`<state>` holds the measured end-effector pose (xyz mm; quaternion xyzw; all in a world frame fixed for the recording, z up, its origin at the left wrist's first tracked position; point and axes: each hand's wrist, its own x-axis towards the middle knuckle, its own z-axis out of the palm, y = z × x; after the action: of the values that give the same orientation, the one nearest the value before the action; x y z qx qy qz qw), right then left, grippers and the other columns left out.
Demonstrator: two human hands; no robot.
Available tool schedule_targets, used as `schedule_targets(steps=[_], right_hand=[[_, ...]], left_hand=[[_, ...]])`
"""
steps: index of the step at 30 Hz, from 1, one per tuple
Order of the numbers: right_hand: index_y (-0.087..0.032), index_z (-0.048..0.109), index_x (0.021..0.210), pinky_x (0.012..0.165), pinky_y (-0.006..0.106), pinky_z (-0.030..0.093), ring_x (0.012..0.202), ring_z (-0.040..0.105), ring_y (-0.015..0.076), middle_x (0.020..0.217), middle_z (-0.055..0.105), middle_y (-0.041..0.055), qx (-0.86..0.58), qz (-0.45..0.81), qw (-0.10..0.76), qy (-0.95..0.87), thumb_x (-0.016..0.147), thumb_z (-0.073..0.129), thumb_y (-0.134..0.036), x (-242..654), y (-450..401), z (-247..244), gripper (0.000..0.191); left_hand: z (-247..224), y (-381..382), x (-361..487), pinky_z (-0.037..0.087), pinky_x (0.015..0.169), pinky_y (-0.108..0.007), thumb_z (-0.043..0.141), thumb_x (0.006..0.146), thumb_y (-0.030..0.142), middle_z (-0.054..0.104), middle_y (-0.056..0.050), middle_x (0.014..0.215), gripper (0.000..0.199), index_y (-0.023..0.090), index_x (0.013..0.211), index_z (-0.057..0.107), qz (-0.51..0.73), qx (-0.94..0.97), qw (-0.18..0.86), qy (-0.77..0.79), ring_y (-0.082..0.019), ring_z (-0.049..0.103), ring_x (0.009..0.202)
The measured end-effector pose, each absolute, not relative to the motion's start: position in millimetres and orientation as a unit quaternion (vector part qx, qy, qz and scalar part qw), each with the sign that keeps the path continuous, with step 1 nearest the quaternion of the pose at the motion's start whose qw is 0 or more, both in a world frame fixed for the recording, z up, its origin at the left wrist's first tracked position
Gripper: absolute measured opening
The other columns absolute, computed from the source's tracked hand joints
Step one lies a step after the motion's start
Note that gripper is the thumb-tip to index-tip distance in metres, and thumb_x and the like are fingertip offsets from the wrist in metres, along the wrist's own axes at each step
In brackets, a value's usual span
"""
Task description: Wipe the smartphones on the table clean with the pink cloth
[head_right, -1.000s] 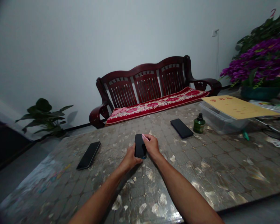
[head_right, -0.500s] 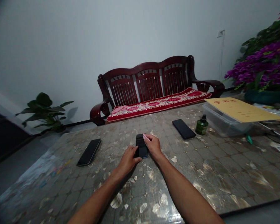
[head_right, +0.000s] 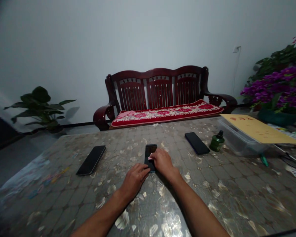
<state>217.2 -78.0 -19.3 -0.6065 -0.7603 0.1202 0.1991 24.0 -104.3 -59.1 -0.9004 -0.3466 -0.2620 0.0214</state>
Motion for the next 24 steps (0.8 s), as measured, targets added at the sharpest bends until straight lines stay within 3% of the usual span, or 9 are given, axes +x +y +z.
schedule_targets(steps=[4, 12, 24], right_hand=[[-0.027, 0.082, 0.102, 0.085, 0.027, 0.042, 0.100, 0.063, 0.0206, 0.103, 0.071, 0.0079, -0.609, 0.095, 0.147, -0.774, 0.096, 0.053, -0.017, 211.7, -73.4, -13.4, 0.031], [-0.024, 0.081, 0.108, 0.084, 0.029, 0.042, 0.099, 0.062, 0.0231, 0.103, 0.070, 0.0115, -0.623, 0.014, 0.135, -0.770, 0.099, 0.049, -0.016, 211.6, -29.1, -11.7, 0.034], [-0.023, 0.079, 0.114, 0.084, 0.028, 0.043, 0.100, 0.063, 0.0228, 0.106, 0.070, 0.0119, -0.584, 0.026, 0.111, -0.804, 0.099, 0.049, -0.017, 202.9, -18.2, -9.3, 0.034]], left_hand=[[-61.7, -100.8, 27.8, 0.054, 0.078, -0.033, 0.067, 0.094, 0.014, 0.075, -0.003, 0.098, 0.012, 0.021, 0.101, 0.074, -0.272, -0.902, 0.038, -0.334, -0.021, 0.067, 0.089], [-59.6, -103.2, 28.1, 0.052, 0.081, -0.034, 0.064, 0.096, 0.016, 0.074, -0.005, 0.098, 0.012, 0.021, 0.104, 0.072, -0.221, -0.912, 0.011, -0.346, -0.021, 0.065, 0.094], [-57.7, -102.6, 31.5, 0.051, 0.081, -0.034, 0.061, 0.098, 0.016, 0.072, -0.004, 0.094, 0.013, 0.021, 0.101, 0.073, -0.203, -0.914, 0.010, -0.352, -0.022, 0.064, 0.092]])
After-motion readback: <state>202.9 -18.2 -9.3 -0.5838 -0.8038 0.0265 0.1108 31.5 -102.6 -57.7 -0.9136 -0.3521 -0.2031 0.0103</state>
